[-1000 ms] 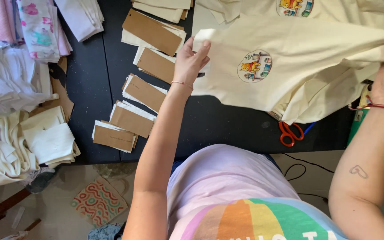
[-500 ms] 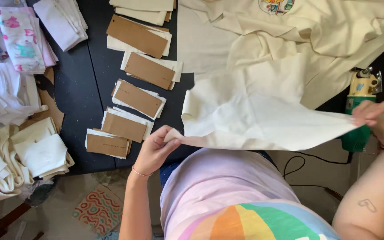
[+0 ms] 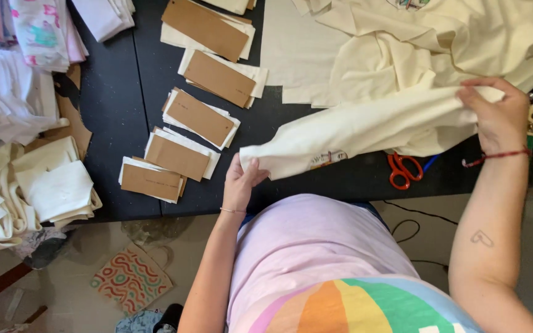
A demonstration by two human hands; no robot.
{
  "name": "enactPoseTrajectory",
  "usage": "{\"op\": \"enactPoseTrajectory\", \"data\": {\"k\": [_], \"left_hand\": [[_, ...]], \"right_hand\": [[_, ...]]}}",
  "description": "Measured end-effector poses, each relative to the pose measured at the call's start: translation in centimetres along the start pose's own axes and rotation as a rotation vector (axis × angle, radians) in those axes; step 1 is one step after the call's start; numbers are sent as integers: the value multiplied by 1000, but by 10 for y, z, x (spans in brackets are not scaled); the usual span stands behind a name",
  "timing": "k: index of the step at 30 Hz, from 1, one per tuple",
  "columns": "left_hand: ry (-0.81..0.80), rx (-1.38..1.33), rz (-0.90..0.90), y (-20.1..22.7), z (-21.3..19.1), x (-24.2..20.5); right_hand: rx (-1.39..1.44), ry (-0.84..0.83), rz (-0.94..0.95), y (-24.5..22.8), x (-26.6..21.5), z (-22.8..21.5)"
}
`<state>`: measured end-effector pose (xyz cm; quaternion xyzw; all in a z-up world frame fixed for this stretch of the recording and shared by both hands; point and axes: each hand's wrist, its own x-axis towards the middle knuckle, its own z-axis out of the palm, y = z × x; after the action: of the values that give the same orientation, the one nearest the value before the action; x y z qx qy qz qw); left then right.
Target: Sorting and stacking small fabric pieces and cardboard templates on a table.
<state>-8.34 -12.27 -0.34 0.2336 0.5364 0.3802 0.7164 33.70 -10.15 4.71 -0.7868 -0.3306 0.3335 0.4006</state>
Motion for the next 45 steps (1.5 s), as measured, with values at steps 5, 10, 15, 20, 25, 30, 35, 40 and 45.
{"op": "enactPoseTrajectory", "data": {"k": [5, 10, 15, 20, 25, 30, 35, 40, 45], "left_hand": [[68, -34, 2, 1, 5, -2], [23, -12, -39, -9, 0, 0], [-22, 318, 13, 7, 3, -16], [27, 745, 266, 20, 6, -34], [162, 782, 475, 63, -33, -55], [604, 743, 529, 123, -113, -68], [830, 714, 577, 155, -190, -95], [988, 948, 525, 140, -256, -117], [800, 1369, 613, 127, -303, -109]], "right_hand": [[-130, -26, -63, -8, -2, 10], [-269, -18, -190, 11, 5, 11], [-334, 122, -673, -3, -15, 32], [-237, -149, -615, -60, -86, 87], [-209, -631, -676, -90, -147, 132], [-294, -577, -648, -110, -169, 159], [-314, -634, -640, -146, -188, 202], [-382, -725, -748, -173, -211, 259], [-89, -927, -419, -209, -263, 342]]}}
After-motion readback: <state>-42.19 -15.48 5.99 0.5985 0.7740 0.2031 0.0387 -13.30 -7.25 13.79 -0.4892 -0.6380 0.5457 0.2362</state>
